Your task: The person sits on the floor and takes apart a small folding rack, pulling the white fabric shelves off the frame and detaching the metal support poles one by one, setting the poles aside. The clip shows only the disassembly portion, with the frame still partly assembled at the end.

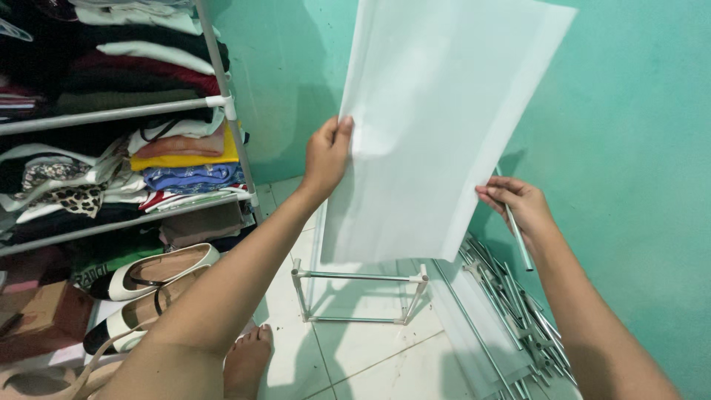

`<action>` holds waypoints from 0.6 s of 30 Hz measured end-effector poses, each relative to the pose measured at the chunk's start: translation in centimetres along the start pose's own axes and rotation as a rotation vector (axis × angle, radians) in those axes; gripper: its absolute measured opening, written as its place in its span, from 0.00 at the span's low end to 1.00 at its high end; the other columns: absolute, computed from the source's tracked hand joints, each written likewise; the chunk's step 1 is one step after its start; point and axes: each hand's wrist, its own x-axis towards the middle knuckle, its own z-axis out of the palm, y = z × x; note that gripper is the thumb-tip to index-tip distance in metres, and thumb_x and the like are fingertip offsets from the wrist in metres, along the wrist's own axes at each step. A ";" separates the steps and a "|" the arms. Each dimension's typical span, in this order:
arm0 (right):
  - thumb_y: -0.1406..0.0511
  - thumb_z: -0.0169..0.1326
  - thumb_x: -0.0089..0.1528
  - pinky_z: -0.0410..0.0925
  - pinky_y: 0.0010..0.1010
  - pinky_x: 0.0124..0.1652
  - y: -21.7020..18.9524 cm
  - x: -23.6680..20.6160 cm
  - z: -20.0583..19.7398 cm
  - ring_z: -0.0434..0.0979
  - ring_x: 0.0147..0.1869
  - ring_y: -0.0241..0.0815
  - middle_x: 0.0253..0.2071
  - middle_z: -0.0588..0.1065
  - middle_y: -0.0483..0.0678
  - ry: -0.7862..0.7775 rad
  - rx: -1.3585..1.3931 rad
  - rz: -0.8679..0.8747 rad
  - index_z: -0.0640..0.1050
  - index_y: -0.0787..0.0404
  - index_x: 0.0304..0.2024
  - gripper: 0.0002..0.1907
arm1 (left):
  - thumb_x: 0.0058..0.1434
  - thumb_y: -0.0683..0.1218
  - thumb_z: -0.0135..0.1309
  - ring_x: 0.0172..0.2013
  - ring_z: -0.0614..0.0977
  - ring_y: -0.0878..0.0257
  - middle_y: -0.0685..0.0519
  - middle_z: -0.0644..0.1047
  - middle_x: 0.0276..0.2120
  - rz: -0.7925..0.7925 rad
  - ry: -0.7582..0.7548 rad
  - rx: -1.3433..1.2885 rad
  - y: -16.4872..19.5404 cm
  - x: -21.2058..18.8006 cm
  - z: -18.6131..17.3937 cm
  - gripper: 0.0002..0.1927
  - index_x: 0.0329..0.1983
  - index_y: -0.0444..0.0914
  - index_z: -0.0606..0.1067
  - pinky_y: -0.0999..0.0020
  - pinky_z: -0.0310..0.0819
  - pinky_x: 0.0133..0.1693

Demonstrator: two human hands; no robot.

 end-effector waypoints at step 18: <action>0.65 0.60 0.63 0.64 0.25 0.35 9.2 -0.5 6.3 0.72 0.33 0.33 0.30 0.76 0.44 -0.068 -0.314 0.036 0.80 0.68 0.38 0.10 | 0.70 0.56 0.50 0.35 0.80 0.66 0.52 0.82 0.36 -0.508 -0.266 -0.109 -7.5 -0.9 -1.2 0.22 0.48 0.32 0.77 0.69 0.76 0.39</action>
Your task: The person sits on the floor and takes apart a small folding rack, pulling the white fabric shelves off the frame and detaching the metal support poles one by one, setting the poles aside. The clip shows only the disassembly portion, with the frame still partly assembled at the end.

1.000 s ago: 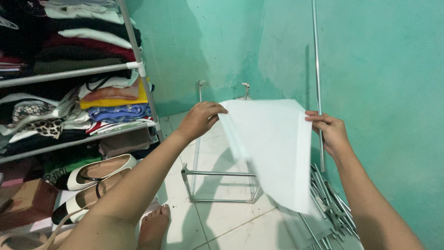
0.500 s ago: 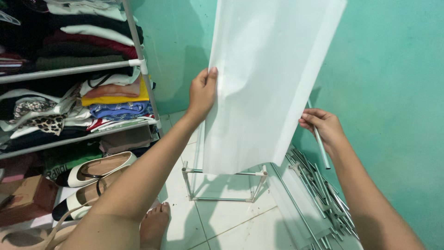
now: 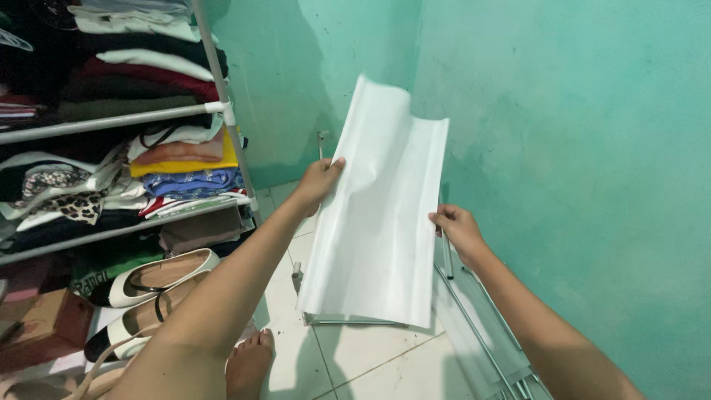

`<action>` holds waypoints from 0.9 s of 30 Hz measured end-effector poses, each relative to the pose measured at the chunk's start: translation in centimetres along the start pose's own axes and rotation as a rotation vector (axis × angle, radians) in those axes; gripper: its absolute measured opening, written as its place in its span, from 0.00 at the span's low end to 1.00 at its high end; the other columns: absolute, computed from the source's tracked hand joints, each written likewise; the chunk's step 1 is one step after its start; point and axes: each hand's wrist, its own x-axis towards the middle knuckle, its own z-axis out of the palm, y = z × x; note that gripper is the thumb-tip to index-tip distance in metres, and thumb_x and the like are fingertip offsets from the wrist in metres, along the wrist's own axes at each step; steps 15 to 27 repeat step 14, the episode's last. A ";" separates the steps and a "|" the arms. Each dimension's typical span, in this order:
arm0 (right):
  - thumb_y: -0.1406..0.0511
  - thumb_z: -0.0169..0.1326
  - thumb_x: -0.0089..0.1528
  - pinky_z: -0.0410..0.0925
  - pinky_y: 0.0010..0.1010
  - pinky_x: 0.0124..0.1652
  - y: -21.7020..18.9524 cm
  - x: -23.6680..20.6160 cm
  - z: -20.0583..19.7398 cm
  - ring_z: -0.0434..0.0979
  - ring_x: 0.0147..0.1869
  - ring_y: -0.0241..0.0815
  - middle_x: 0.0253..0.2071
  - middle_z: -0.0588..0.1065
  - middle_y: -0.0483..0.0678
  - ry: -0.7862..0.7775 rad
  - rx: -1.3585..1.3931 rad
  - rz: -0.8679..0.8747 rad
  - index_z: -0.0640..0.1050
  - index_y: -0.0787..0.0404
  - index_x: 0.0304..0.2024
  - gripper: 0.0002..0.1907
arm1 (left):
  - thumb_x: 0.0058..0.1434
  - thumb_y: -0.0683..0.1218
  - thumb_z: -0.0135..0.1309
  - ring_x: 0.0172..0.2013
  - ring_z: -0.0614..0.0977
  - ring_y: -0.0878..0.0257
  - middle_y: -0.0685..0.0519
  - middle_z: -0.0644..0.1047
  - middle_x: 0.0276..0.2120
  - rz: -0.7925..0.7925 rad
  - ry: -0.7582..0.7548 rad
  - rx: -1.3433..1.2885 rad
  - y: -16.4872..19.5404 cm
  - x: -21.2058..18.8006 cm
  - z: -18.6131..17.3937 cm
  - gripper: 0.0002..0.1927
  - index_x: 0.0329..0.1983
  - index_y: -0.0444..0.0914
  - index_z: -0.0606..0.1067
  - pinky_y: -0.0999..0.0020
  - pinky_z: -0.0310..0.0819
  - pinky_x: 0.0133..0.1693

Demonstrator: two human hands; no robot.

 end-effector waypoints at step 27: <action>0.62 0.60 0.64 0.64 0.28 0.30 -3.8 0.9 -1.2 0.70 0.30 0.34 0.29 0.74 0.42 -0.062 0.114 0.128 0.78 0.61 0.36 0.09 | 0.63 0.46 0.52 0.48 0.85 0.48 0.36 0.79 0.51 -0.605 -0.309 -0.762 -2.1 0.9 -5.1 0.25 0.60 0.26 0.70 0.51 0.80 0.47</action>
